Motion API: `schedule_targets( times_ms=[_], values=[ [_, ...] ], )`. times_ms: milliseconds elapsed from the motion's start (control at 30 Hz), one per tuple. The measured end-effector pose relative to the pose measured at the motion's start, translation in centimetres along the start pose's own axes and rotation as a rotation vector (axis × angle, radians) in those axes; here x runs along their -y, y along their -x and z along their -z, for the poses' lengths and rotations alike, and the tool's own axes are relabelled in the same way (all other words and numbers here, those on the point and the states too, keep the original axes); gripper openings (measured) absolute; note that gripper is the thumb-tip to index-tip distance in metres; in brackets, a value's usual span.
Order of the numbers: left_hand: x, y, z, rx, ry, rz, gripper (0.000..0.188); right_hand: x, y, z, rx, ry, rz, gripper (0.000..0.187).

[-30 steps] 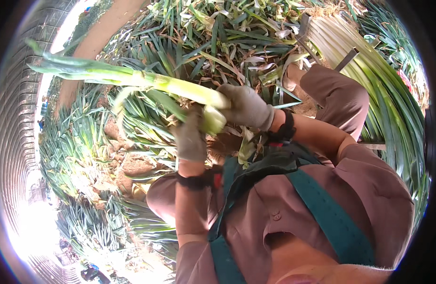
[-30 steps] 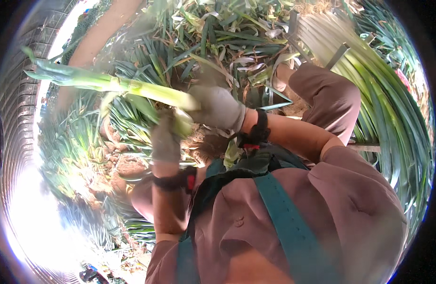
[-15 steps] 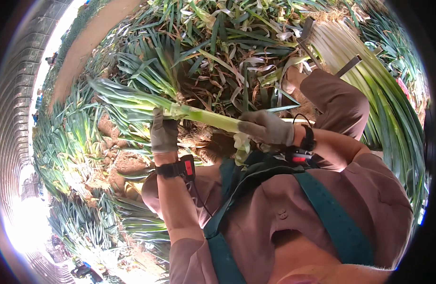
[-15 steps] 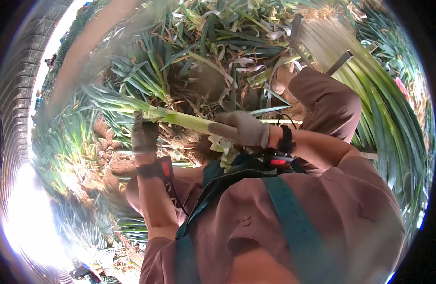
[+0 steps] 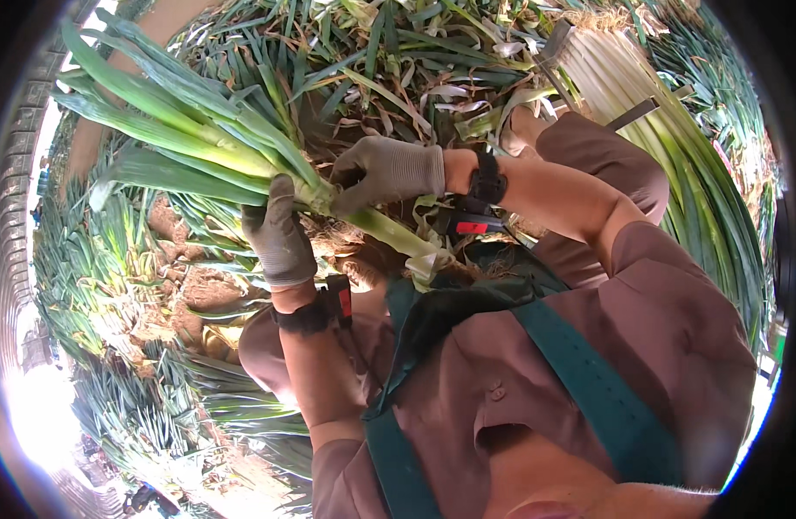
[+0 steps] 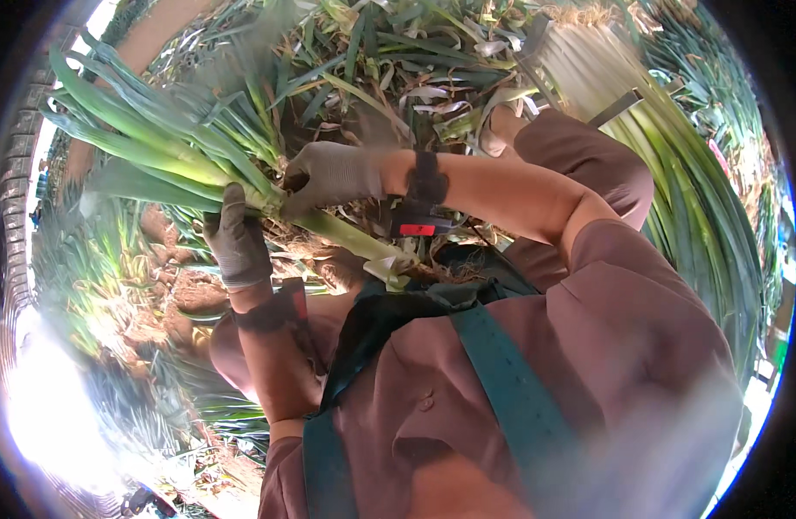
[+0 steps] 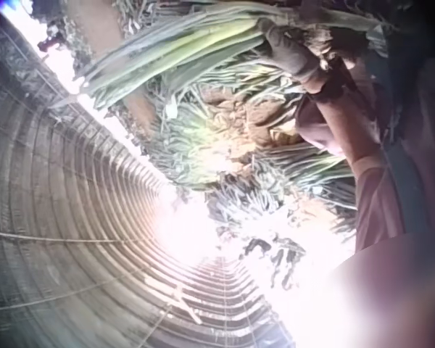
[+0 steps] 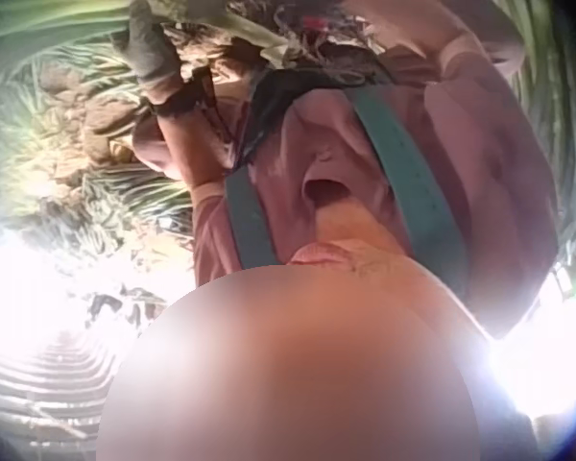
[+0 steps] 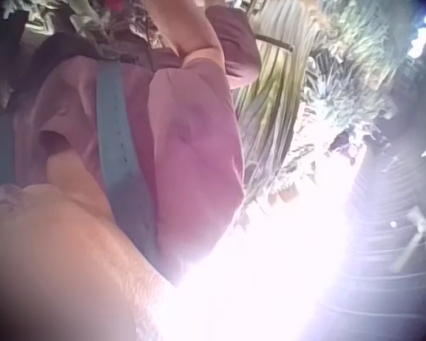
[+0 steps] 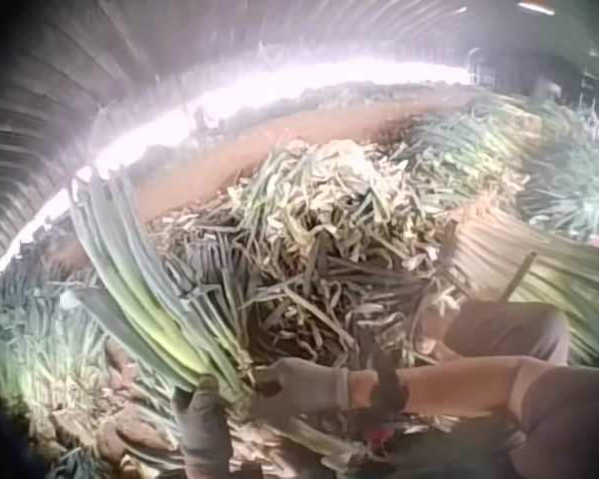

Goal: Cleaning and trimming leeks in an agricultural setting.

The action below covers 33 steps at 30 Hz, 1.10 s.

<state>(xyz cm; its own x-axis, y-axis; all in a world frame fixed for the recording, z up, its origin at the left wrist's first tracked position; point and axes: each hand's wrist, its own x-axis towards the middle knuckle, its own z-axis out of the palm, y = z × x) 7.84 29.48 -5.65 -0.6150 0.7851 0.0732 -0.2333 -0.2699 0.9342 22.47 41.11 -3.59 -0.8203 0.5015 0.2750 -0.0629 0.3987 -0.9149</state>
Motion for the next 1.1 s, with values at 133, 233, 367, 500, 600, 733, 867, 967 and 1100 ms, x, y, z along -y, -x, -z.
schedule_targets(
  times_ms=[133, 233, 367, 500, 600, 733, 867, 967, 1100],
  values=[
    [-0.7, 1.1, -0.5, 0.044, 0.025, 0.027, 0.046, -0.8, 1.4, 0.3, 0.054, -0.067, -0.104, 0.025],
    [-1.1, 1.3, -1.0, 0.044, 0.03, 0.06, 0.046, -1.7, 2.0, 0.7, 0.095, -0.136, -0.189, 0.025],
    [-2.0, 1.5, -1.8, 0.034, 0.06, 0.069, 0.047, -2.6, 2.7, 0.8, 0.158, -0.255, -0.303, 0.024],
    [-1.9, 1.7, -1.2, 0.088, 0.058, 0.06, 0.049, -3.3, 4.3, 0.0, 0.244, -0.388, -0.437, 0.024],
    [-1.9, 2.2, -1.3, 0.151, 0.022, 0.059, 0.05, -3.6, 5.9, 0.2, 0.317, -0.449, -0.553, 0.025],
    [-1.5, 3.0, -1.3, 0.202, 0.069, 0.088, 0.051, -5.3, 7.0, 0.1, 0.46, -0.334, -0.693, 0.025],
    [-2.9, 2.7, -2.7, 0.164, 0.089, -0.011, 0.058, -15.5, 12.3, -1.8, 0.645, 0.418, -0.526, 0.029],
    [-4.5, 1.8, -2.3, 0.102, 0.03, -0.146, 0.062, -16.8, 15.7, -0.2, 0.481, 0.44, -0.401, 0.031],
    [-4.5, 1.2, -1.2, 0.063, 0.008, -0.273, 0.059, -6.6, 12.6, 2.3, 0.219, 0.015, -0.345, 0.031]
  ],
)
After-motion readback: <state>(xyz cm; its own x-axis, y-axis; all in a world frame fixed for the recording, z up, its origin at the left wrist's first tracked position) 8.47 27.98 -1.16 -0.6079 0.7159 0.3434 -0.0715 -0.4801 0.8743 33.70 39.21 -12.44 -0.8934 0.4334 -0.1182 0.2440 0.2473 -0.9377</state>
